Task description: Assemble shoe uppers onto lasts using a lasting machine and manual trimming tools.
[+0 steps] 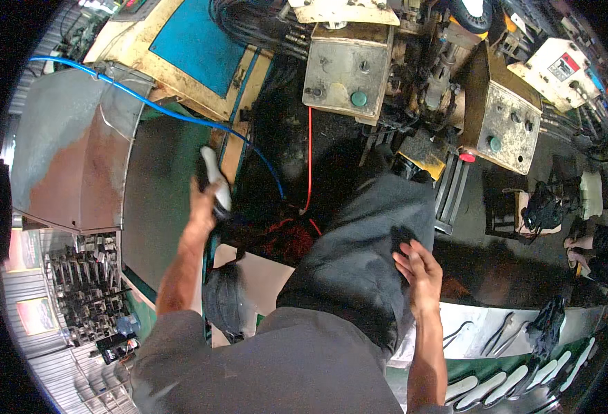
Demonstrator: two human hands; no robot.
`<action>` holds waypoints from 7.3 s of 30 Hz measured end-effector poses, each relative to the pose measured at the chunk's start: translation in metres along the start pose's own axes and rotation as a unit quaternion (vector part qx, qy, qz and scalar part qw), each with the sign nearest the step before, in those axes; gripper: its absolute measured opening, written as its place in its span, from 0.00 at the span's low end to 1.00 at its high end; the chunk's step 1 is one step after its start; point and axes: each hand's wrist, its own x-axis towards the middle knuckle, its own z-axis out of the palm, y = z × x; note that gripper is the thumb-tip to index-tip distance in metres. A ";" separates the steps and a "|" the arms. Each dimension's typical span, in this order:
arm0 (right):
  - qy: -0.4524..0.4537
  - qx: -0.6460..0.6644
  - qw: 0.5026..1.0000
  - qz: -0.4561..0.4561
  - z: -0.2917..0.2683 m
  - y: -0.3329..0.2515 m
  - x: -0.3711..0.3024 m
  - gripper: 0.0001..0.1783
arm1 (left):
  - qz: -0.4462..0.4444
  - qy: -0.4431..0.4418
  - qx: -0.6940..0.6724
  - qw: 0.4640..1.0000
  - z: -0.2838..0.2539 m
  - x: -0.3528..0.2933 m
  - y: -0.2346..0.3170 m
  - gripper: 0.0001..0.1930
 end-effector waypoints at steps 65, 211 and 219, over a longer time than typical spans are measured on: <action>0.063 -0.284 0.933 -0.211 0.020 0.002 -0.095 0.45 | 0.055 -0.628 0.004 0.776 0.277 -0.226 0.103 0.33; 0.162 -0.550 0.644 -0.507 0.098 -0.270 0.156 0.41 | -0.285 -0.541 -0.318 0.725 0.195 -0.118 0.119 0.54; 0.132 -0.713 0.487 -0.487 0.094 -0.297 0.130 0.42 | -0.316 -0.519 -0.312 0.731 0.199 -0.133 0.113 0.49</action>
